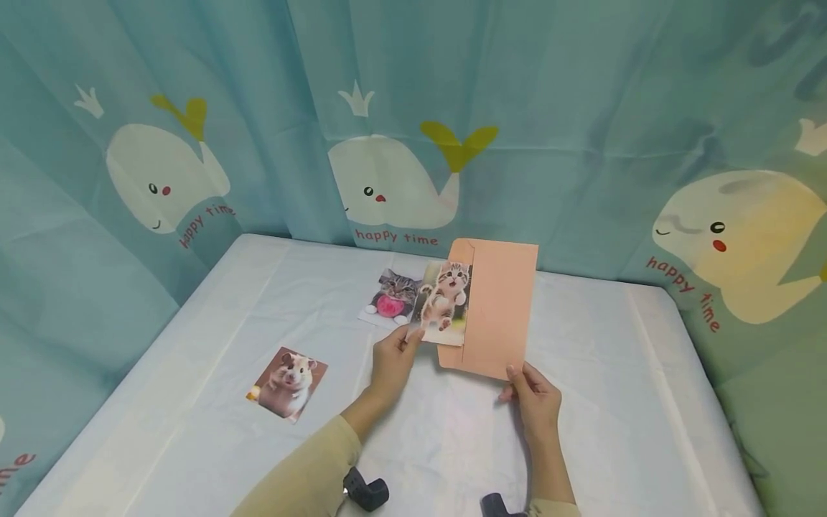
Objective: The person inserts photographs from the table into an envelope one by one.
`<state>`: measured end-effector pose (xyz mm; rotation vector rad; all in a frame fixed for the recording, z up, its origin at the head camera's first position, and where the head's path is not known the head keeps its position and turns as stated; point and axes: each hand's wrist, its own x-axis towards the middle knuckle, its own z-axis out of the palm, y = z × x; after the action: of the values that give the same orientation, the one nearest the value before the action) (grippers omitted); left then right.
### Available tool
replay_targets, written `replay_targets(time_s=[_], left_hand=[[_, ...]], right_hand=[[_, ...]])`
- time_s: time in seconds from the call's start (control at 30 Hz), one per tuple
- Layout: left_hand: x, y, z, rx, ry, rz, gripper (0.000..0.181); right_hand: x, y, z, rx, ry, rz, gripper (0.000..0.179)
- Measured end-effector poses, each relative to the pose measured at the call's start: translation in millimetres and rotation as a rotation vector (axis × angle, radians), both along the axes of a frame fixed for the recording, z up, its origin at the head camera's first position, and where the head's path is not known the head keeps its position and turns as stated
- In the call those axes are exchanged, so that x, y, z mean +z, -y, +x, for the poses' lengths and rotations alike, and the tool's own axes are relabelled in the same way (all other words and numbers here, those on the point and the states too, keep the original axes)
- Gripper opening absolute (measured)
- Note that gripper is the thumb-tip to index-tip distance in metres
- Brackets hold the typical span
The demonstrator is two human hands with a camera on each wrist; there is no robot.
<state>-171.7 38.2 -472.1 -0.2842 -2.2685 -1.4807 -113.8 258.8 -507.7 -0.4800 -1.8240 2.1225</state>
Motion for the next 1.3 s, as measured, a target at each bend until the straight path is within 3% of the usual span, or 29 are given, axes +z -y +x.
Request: replay_targets(time_s=[0.47,0.83,1.03,1.2,1.3], left_hand=[[-3.9,-7.3,0.8,-0.008,0.015,0.036,0.024],[-2.7,-10.7,4.6,-0.035,0.089,0.103,0.019],[-2.6,-13.9,6.1,-0.033,0.117,0.144,0.016],[-4.5,-16.7,7.4,-0.003,0.102,0.168,0.020],[-6.3,-17.9,5.8,0.031,0.053,0.137,0.019]], right_hand=[[-0.2,1,-1.8,0.000,0.013,0.002,0.020],[3.0,0,0.3,0.019,0.042,0.034,0.018],[2.7,0,1.3,0.040,0.014,0.023,0.017],[1.8,-1,1.5,0.064,-0.004,0.018,0.017],[1.8,-1,1.2,0.060,-0.003,0.021,0.019]])
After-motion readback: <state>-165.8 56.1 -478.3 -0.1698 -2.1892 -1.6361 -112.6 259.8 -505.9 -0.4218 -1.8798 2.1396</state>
